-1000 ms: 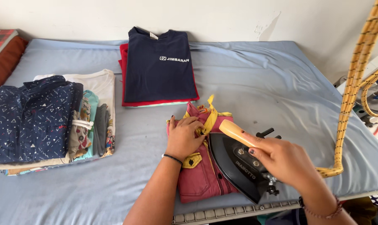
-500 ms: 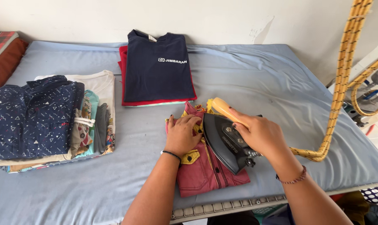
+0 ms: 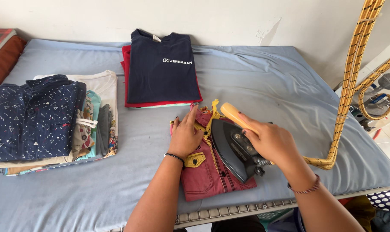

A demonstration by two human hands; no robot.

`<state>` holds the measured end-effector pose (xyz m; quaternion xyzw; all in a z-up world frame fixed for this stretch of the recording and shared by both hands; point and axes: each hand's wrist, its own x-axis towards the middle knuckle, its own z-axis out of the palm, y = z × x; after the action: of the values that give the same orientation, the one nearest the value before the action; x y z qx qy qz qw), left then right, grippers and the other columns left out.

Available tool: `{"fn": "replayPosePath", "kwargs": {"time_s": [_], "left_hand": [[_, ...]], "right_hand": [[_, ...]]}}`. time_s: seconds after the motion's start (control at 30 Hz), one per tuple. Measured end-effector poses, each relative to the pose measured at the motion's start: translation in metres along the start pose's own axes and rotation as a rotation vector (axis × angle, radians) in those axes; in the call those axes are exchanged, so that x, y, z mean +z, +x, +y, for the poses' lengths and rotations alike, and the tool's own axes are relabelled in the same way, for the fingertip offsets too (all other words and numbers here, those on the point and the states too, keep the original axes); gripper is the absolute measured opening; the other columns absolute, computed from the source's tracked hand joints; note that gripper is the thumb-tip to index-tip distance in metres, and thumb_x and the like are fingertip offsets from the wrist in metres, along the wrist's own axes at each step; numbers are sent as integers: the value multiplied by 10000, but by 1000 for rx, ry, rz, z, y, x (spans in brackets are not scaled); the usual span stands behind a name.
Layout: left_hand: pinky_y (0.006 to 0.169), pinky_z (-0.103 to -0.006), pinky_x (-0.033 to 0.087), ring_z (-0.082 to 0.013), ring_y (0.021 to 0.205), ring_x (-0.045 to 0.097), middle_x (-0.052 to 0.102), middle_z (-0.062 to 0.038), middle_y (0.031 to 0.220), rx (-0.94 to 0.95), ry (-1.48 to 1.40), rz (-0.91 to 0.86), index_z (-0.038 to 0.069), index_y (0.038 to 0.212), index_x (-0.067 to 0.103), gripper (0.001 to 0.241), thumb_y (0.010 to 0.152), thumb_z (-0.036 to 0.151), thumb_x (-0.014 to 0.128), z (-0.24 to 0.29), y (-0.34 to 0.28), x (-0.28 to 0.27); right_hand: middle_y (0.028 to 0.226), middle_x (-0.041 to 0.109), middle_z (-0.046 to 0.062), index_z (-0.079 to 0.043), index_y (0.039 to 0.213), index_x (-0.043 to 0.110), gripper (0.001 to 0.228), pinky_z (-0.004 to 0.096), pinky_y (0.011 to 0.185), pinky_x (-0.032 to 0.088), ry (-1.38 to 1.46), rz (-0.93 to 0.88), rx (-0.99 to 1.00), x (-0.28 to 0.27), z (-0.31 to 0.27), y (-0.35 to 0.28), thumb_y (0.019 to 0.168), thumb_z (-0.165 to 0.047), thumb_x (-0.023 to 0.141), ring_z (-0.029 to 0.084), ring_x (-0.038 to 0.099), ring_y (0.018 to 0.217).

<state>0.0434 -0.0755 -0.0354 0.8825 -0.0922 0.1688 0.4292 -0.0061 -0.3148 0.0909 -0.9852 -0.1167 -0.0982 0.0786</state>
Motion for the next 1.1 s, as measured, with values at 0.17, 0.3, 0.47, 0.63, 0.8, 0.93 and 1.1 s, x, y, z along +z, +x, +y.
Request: {"fn": "replayPosePath", "kwargs": {"time_s": [0.17,0.3,0.47,0.63,0.8,0.93,1.1], "left_hand": [[1202,-471,346,-349,1132,623,683,-174,1105,-102,-119,-14,162,1627,277,846,844,80,587,-8,3,-5],[1132,-407,426,-349,1194,634,680,-208,1196,-68,-363,33,141,1639,215,775,920,60,491,-16,3,-7],[1111,-430,434,-374,1364,538,484,-289,1495,15,-540,78,124,1644,184,761,940,43,463,-21,2,-6],[1109,-427,428,-361,1278,595,625,-271,1348,-23,-383,66,143,1637,205,772,925,69,493,-18,2,-4],[1103,-442,407,-365,1187,601,659,-232,1343,-35,-281,48,148,1623,211,770,919,89,516,-17,4,-3],[1120,-418,428,-351,1287,590,576,-268,1410,-65,-402,34,155,1639,188,763,940,81,487,-21,3,-3],[1141,-398,428,-358,1401,530,445,-277,1550,-91,-555,14,166,1637,160,749,956,52,450,-24,5,-3]], "right_hand": [[970,773,79,-472,1421,565,502,469,732,564,11,-3,-13,6,-8,28,931,-382,631,355,720,829],[985,771,84,-471,1424,552,533,458,740,568,118,-74,-13,2,-4,32,908,-372,644,354,725,818],[985,768,111,-462,1447,544,549,440,749,570,81,-154,-20,-7,6,9,918,-361,646,353,728,828],[1084,763,62,-399,1431,553,554,443,688,568,95,8,-117,-8,9,-19,891,-319,647,340,727,818],[966,775,82,-457,1409,578,505,456,728,571,9,21,-25,-1,4,-2,915,-379,649,350,726,843],[947,765,118,-479,1427,561,515,479,736,567,0,-2,12,9,0,29,924,-411,650,382,715,825],[970,754,140,-463,1437,539,549,490,741,560,66,-31,4,13,3,55,905,-401,658,391,712,830]]}}
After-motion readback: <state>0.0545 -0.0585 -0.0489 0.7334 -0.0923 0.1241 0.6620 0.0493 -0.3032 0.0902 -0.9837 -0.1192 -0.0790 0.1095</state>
